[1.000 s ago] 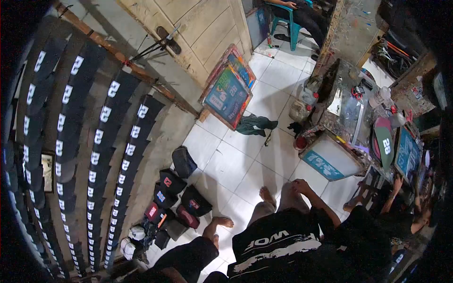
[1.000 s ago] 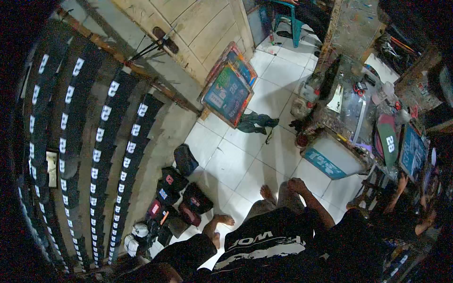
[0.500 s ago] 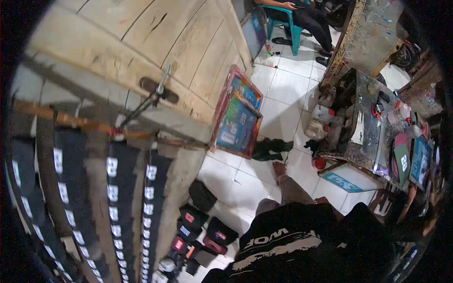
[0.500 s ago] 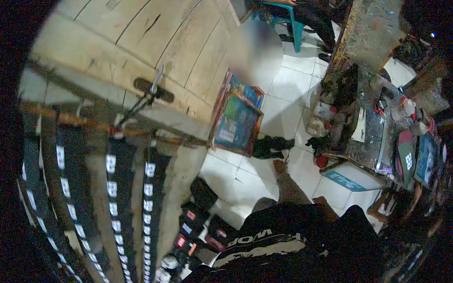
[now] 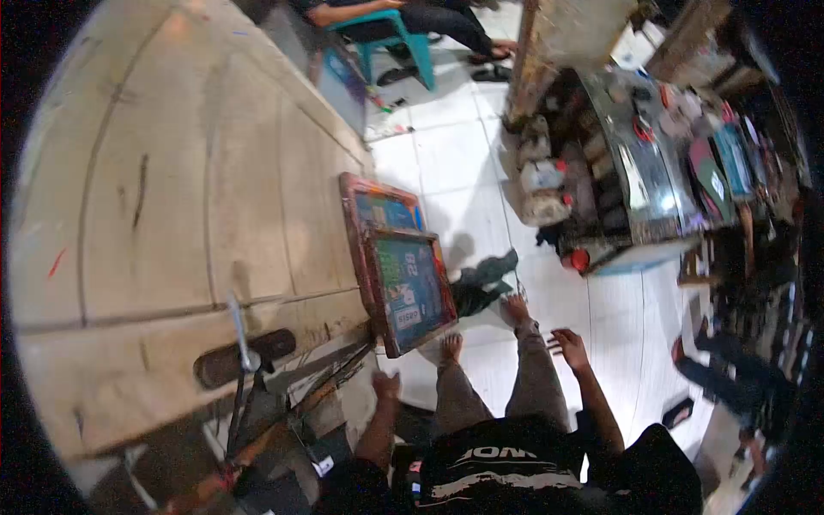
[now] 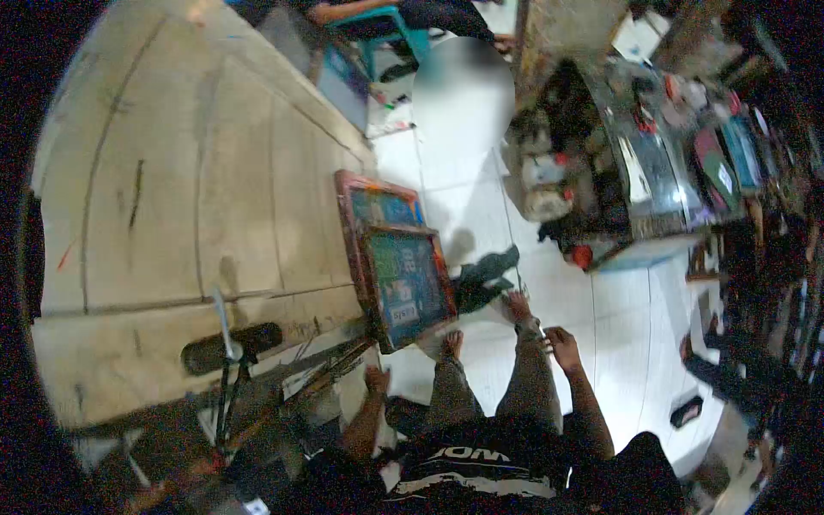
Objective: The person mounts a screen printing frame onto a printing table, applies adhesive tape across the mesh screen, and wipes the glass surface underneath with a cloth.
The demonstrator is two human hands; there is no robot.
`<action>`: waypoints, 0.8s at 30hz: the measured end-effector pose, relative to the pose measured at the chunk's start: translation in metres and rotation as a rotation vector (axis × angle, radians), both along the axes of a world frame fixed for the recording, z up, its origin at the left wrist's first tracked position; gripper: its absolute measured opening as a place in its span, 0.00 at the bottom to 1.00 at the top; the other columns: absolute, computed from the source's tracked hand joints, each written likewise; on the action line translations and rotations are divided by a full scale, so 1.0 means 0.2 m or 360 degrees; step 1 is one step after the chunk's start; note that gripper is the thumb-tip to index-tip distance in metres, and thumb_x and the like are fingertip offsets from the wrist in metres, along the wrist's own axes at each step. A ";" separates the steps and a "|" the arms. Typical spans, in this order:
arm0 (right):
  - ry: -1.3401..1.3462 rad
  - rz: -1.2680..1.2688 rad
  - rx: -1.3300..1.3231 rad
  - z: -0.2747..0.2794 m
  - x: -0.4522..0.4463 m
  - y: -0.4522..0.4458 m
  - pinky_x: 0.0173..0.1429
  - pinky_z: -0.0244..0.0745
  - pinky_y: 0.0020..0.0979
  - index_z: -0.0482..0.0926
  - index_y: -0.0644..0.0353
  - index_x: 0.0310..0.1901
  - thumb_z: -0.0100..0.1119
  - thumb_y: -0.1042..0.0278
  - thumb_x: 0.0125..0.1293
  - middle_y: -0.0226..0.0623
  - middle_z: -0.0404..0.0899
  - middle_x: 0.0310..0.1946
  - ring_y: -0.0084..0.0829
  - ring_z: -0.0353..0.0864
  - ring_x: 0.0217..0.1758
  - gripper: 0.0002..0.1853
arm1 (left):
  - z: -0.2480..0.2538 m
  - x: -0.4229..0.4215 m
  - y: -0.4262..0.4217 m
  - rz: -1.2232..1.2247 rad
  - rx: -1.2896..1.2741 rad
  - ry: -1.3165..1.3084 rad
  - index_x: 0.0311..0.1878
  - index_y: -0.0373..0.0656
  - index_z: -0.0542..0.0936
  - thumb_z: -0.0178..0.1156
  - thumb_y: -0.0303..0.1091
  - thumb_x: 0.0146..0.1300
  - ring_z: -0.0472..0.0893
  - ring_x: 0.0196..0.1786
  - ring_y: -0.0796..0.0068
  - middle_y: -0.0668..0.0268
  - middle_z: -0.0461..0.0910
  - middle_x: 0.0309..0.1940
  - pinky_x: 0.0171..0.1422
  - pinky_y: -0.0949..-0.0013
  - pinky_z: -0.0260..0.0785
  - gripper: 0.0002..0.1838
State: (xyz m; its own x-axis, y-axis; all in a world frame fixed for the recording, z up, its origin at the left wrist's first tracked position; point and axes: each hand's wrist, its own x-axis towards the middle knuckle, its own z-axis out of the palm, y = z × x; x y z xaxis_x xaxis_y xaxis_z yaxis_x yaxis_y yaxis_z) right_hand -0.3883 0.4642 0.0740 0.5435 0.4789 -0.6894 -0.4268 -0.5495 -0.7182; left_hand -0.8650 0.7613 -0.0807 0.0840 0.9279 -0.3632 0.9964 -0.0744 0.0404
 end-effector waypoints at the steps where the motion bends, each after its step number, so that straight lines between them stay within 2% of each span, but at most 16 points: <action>1: 0.0076 -0.0125 -0.0129 -0.06 -0.16 -0.19 0.42 0.83 0.34 0.79 0.66 0.56 0.53 0.57 0.78 0.43 0.87 0.42 0.33 0.88 0.42 0.19 | -0.08 0.04 0.20 -0.0085 0.0178 0.0054 0.55 0.33 0.81 0.73 0.64 0.50 0.80 0.59 0.42 0.41 0.81 0.56 0.64 0.46 0.73 0.42; 2: 0.0073 -0.0187 -0.0332 -0.12 -0.35 -0.40 0.42 0.83 0.33 0.81 0.65 0.52 0.53 0.57 0.78 0.42 0.87 0.40 0.32 0.88 0.40 0.18 | -0.01 0.14 0.41 0.0069 -0.0293 -0.0421 0.62 0.30 0.76 0.75 0.62 0.49 0.75 0.67 0.42 0.40 0.75 0.63 0.70 0.47 0.69 0.47; 3: -0.0330 0.0101 -0.0401 -0.33 -0.60 -0.78 0.38 0.81 0.33 0.84 0.62 0.46 0.53 0.57 0.77 0.40 0.87 0.36 0.31 0.87 0.36 0.16 | -0.11 0.23 0.57 0.0335 -0.0430 -0.0174 0.67 0.30 0.71 0.78 0.58 0.48 0.73 0.69 0.41 0.39 0.73 0.66 0.71 0.46 0.68 0.52; 4: -0.1230 0.0669 -0.0118 -0.52 -0.86 -1.16 0.32 0.75 0.30 0.85 0.60 0.39 0.52 0.60 0.77 0.33 0.84 0.30 0.25 0.80 0.28 0.15 | -0.13 0.33 0.63 0.0254 -0.0429 -0.0383 0.69 0.31 0.69 0.78 0.56 0.48 0.74 0.68 0.41 0.40 0.73 0.66 0.71 0.46 0.68 0.52; 5: -0.0890 0.0932 -0.0333 -0.65 -1.16 -1.54 0.31 0.73 0.32 0.85 0.56 0.38 0.49 0.60 0.78 0.31 0.84 0.30 0.25 0.77 0.27 0.16 | -0.10 0.43 0.68 0.0166 -0.0435 -0.0590 0.70 0.31 0.67 0.79 0.54 0.48 0.74 0.67 0.41 0.40 0.74 0.65 0.70 0.45 0.69 0.53; 6: -0.0327 0.0729 -0.0407 -0.60 -1.48 -1.80 0.32 0.75 0.36 0.85 0.56 0.40 0.52 0.60 0.77 0.34 0.84 0.32 0.29 0.81 0.29 0.13 | -0.05 0.55 0.70 0.0117 -0.0470 -0.0565 0.70 0.31 0.67 0.79 0.54 0.48 0.74 0.67 0.41 0.40 0.74 0.65 0.70 0.45 0.69 0.53; 8: 0.0239 0.0458 -0.0467 -0.54 -1.82 -1.96 0.33 0.77 0.39 0.84 0.56 0.43 0.56 0.60 0.76 0.38 0.85 0.34 0.34 0.84 0.32 0.11 | 0.05 0.78 0.67 0.0418 -0.0488 -0.0066 0.72 0.32 0.64 0.79 0.51 0.48 0.77 0.64 0.42 0.42 0.77 0.62 0.72 0.43 0.69 0.53; 10: 0.0220 0.0422 -0.0579 -0.42 -2.06 -1.82 0.40 0.78 0.43 0.83 0.56 0.47 0.57 0.56 0.73 0.43 0.84 0.41 0.40 0.84 0.39 0.14 | 0.14 0.93 0.62 0.0449 -0.0494 0.0056 0.72 0.32 0.64 0.79 0.50 0.50 0.78 0.63 0.42 0.42 0.77 0.62 0.70 0.44 0.70 0.53; 14: 0.0173 0.0118 -0.0872 -0.22 -2.51 -1.50 0.55 0.79 0.51 0.81 0.58 0.55 0.59 0.48 0.67 0.54 0.82 0.55 0.52 0.83 0.55 0.24 | 0.22 1.22 0.40 0.0008 -0.0564 -0.0342 0.73 0.31 0.63 0.77 0.48 0.52 0.80 0.61 0.43 0.42 0.78 0.62 0.67 0.45 0.74 0.51; 15: 0.0117 0.0290 -0.0849 -0.23 -2.56 -1.44 0.56 0.78 0.50 0.82 0.61 0.53 0.60 0.47 0.66 0.54 0.83 0.54 0.51 0.83 0.55 0.25 | 0.08 1.25 0.37 -0.0139 -0.0509 -0.0383 0.71 0.30 0.65 0.77 0.48 0.52 0.81 0.59 0.43 0.42 0.78 0.61 0.65 0.46 0.75 0.49; 16: 0.0215 0.0051 -0.0867 -0.32 -2.58 -1.34 0.59 0.78 0.49 0.81 0.63 0.56 0.61 0.46 0.67 0.54 0.82 0.56 0.50 0.83 0.58 0.28 | 0.01 1.31 0.31 -0.0285 -0.0448 -0.0420 0.69 0.29 0.67 0.77 0.48 0.53 0.82 0.58 0.43 0.42 0.79 0.60 0.63 0.46 0.77 0.48; 18: 0.0360 -0.0466 -0.0884 -0.43 -2.59 -1.13 0.65 0.77 0.47 0.79 0.68 0.62 0.62 0.45 0.68 0.55 0.81 0.61 0.47 0.82 0.62 0.33 | -0.07 1.50 0.25 -0.0178 -0.0474 -0.0574 0.61 0.27 0.74 0.76 0.47 0.53 0.86 0.52 0.45 0.41 0.82 0.56 0.56 0.48 0.80 0.41; 19: 0.0387 -0.0358 -0.0856 -0.25 -2.41 -1.04 0.67 0.76 0.45 0.77 0.67 0.65 0.62 0.46 0.68 0.54 0.80 0.62 0.47 0.81 0.63 0.34 | 0.00 1.62 0.20 0.0066 -0.0683 -0.0582 0.58 0.26 0.77 0.76 0.47 0.52 0.87 0.49 0.46 0.40 0.82 0.54 0.54 0.48 0.81 0.38; 21: 0.0554 -0.0685 -0.0814 -0.03 -2.23 -0.95 0.67 0.77 0.43 0.77 0.67 0.65 0.63 0.45 0.67 0.55 0.79 0.62 0.47 0.81 0.64 0.34 | 0.23 1.75 0.06 -0.0460 -0.0540 -0.0639 0.59 0.27 0.76 0.75 0.47 0.53 0.86 0.50 0.44 0.39 0.83 0.53 0.55 0.48 0.79 0.38; 22: 0.0097 -0.0730 -0.1020 -0.11 -2.33 -0.97 0.52 0.81 0.44 0.85 0.63 0.52 0.59 0.56 0.67 0.59 0.85 0.45 0.48 0.88 0.49 0.20 | 0.38 1.81 -0.02 -0.0775 -0.0452 -0.0651 0.60 0.28 0.76 0.74 0.47 0.53 0.85 0.51 0.43 0.39 0.83 0.52 0.56 0.48 0.79 0.38; 24: 0.0258 -0.0791 -0.0978 -0.16 -2.26 -1.03 0.53 0.82 0.42 0.84 0.62 0.54 0.59 0.55 0.67 0.58 0.85 0.47 0.50 0.87 0.50 0.21 | 0.62 1.92 -0.22 -0.1340 -0.0320 -0.0667 0.61 0.29 0.75 0.73 0.48 0.54 0.85 0.53 0.41 0.38 0.83 0.51 0.57 0.48 0.78 0.38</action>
State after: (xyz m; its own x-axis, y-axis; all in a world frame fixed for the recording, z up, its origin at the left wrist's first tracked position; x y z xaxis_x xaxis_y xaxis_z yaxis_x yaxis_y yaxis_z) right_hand -0.8411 0.2582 0.0415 0.4639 -0.2829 -0.8395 -0.7982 -0.5446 -0.2575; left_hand -0.4806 0.7172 0.0429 0.8535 0.4277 -0.2977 0.5210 -0.7119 0.4710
